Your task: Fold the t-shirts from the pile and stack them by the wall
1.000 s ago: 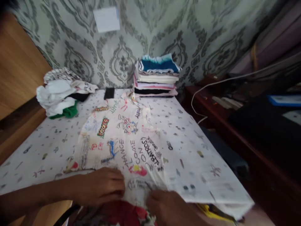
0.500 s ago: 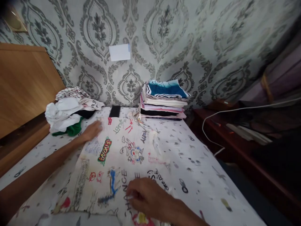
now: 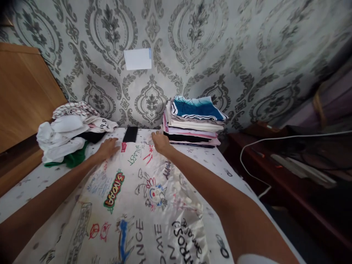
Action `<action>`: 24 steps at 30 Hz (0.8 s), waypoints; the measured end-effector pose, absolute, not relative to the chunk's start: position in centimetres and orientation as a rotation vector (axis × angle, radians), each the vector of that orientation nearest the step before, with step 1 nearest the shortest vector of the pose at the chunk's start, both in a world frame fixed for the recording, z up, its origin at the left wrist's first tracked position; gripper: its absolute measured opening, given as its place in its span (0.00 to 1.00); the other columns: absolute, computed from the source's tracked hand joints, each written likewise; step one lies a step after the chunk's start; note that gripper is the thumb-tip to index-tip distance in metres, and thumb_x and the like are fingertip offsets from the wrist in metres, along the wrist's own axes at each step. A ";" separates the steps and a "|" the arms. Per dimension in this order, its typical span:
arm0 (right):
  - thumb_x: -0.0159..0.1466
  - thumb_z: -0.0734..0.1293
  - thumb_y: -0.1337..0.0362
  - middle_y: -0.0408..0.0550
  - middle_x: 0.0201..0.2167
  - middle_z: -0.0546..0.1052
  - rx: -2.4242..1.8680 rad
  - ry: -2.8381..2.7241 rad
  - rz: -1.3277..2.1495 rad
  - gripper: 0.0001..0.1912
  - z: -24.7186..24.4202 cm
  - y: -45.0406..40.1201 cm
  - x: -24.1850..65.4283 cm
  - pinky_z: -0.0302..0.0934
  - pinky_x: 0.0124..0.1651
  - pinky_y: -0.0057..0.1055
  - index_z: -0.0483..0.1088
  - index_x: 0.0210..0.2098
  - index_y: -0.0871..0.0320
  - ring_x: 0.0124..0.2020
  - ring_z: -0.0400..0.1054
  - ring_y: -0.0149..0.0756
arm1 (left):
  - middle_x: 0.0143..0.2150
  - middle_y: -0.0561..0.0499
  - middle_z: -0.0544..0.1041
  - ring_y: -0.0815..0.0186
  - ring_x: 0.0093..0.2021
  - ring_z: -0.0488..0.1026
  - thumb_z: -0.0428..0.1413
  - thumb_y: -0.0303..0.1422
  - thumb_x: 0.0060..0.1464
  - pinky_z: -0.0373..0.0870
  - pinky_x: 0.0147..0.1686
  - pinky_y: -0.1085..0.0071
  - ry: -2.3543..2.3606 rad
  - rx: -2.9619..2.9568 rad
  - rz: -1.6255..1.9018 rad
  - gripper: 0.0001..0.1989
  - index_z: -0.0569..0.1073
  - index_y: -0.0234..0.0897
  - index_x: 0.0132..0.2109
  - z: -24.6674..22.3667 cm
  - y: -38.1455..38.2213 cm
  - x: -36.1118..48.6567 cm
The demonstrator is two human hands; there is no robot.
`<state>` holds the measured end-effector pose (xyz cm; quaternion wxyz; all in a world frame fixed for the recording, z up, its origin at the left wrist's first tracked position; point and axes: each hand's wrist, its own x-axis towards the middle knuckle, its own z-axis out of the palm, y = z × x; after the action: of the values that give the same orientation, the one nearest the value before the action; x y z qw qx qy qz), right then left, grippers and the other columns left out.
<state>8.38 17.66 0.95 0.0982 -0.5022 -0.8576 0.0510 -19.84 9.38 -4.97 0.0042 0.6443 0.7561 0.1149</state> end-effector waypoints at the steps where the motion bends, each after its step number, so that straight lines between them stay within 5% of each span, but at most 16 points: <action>1: 0.63 0.61 0.79 0.64 0.56 0.73 -1.491 -2.546 0.149 0.22 0.6 18.3 8.0 0.64 0.53 0.39 0.70 0.56 0.63 0.54 0.72 0.50 | 0.58 0.33 0.70 0.42 0.58 0.66 0.51 0.41 0.59 0.65 0.53 0.51 2.376 2.018 0.339 0.26 0.68 0.31 0.60 -4.9 9.6 -20.4; 5: 0.62 0.63 0.78 0.64 0.47 0.79 -1.557 -2.485 0.157 0.14 0.0 20.8 7.3 0.65 0.52 0.36 0.75 0.45 0.65 0.53 0.73 0.50 | 0.46 0.40 0.76 0.50 0.49 0.72 0.55 0.38 0.54 0.65 0.51 0.59 2.350 2.034 0.276 0.16 0.76 0.33 0.46 -4.4 10.7 -22.6; 10: 0.67 0.57 0.75 0.56 0.41 0.81 -1.586 -2.328 0.180 0.17 0.2 22.9 6.3 0.68 0.45 0.30 0.72 0.51 0.64 0.42 0.78 0.40 | 0.39 0.44 0.75 0.55 0.43 0.72 0.54 0.33 0.51 0.66 0.45 0.64 2.314 2.051 0.321 0.08 0.75 0.35 0.37 -4.3 11.4 -23.3; 13: 0.65 0.57 0.75 0.60 0.52 0.77 -1.516 -2.307 0.155 0.21 -0.3 22.7 6.1 0.67 0.53 0.34 0.69 0.55 0.65 0.54 0.72 0.43 | 0.40 0.43 0.75 0.55 0.44 0.72 0.54 0.34 0.52 0.66 0.46 0.64 2.294 2.047 0.370 0.08 0.75 0.35 0.37 -4.2 11.2 -22.9; 18: 0.58 0.59 0.80 0.65 0.73 0.50 -1.281 -2.371 0.090 0.32 -1.8 21.3 6.7 0.52 0.67 0.52 0.64 0.62 0.66 0.71 0.48 0.57 | 0.49 0.43 0.73 0.58 0.47 0.72 0.54 0.34 0.54 0.67 0.46 0.66 2.314 1.927 0.427 0.22 0.68 0.32 0.55 -3.2 9.6 -23.0; 21: 0.60 0.57 0.79 0.63 0.68 0.62 -1.104 -2.412 0.190 0.28 -2.4 19.9 6.7 0.55 0.65 0.50 0.70 0.58 0.64 0.65 0.60 0.54 | 0.46 0.44 0.74 0.59 0.44 0.72 0.51 0.35 0.56 0.66 0.41 0.68 2.380 1.784 0.396 0.19 0.68 0.32 0.54 -2.3 6.6 -23.8; 24: 0.63 0.57 0.76 0.56 0.51 0.78 -0.937 -2.506 0.313 0.21 -3.1 16.9 6.0 0.62 0.59 0.42 0.75 0.48 0.60 0.52 0.71 0.46 | 0.32 0.48 0.74 0.60 0.34 0.71 0.50 0.40 0.58 0.62 0.32 0.69 2.388 1.652 0.300 0.14 0.72 0.34 0.37 -1.8 1.8 -23.8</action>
<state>5.96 16.89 -3.15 0.2223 -0.3391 -0.9070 0.1133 -23.80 1.77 -1.84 0.1108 0.5624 0.8130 0.1022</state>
